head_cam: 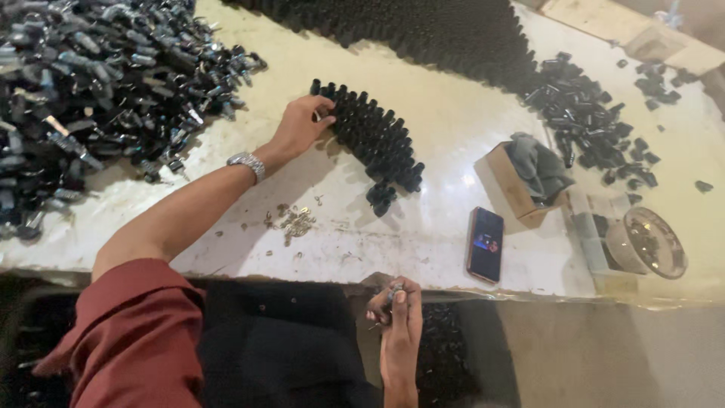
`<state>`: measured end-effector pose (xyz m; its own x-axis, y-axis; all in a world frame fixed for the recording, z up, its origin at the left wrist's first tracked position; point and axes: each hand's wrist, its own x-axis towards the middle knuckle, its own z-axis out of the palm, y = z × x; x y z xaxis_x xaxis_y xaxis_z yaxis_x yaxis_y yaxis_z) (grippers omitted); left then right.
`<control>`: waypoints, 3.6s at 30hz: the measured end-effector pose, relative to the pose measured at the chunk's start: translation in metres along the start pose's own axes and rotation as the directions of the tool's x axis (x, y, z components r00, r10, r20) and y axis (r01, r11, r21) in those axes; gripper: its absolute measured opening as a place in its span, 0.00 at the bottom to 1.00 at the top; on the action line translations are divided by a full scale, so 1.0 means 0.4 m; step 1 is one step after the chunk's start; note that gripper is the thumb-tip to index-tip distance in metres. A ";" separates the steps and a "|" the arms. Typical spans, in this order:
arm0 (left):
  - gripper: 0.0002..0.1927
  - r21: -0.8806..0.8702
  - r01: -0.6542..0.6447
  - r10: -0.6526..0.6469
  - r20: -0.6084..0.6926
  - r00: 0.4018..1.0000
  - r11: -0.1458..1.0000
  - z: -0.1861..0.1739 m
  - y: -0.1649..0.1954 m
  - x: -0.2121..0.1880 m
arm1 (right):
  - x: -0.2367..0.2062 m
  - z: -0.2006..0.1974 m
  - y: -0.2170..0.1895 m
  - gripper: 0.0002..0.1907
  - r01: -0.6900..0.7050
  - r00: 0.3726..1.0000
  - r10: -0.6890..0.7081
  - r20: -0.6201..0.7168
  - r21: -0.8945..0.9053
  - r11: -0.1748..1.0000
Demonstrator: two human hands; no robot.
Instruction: The person sits at a workbench covered with piles of black cylindrical parts and small metal springs. They pick up a black cylinder, insert a small metal spring and other fittings into it by hand, then place the assembled unit into a bin beside the bench, repeating this cycle.
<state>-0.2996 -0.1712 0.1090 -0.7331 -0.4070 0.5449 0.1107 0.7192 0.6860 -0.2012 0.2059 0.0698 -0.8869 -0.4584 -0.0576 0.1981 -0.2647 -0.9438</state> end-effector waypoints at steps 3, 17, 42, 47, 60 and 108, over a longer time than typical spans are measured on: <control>0.15 -0.033 -0.007 0.007 0.008 1.000 0.999 0.003 0.009 -0.001 | 0.009 0.019 0.019 0.16 -0.141 0.990 0.141 0.000 0.048 0.989; 0.15 -0.258 -0.251 0.291 0.131 0.948 0.933 -0.094 0.287 -0.399 | 0.012 0.107 0.032 0.16 -0.183 0.982 0.149 0.113 0.426 0.886; 0.32 -0.286 0.538 -0.352 0.505 0.788 0.793 -0.418 0.217 -0.734 | 0.030 0.227 -0.015 0.12 0.520 0.817 -0.030 0.576 -0.712 0.473; 0.21 0.564 0.413 -0.663 0.356 0.659 0.714 -0.528 0.207 -0.769 | 0.102 0.282 -0.015 0.27 0.611 0.789 -0.122 0.602 -0.790 0.056; 0.17 0.582 -0.100 0.031 0.128 0.991 0.807 -0.375 0.022 -0.237 | 0.149 0.262 -0.041 0.09 0.604 0.769 -0.484 0.417 -0.722 0.338; 0.18 -0.133 0.589 -0.603 -0.112 0.790 0.797 -0.275 0.141 -0.266 | 0.235 0.299 -0.035 0.08 0.416 0.891 -0.269 0.367 -0.419 0.807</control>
<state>-0.1415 -0.1490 0.1427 -0.5711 -0.8178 0.0708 -0.2544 0.2584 0.9319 -0.2375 0.0650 0.1167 -0.6900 -0.6482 0.3220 -0.3845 -0.0485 -0.9218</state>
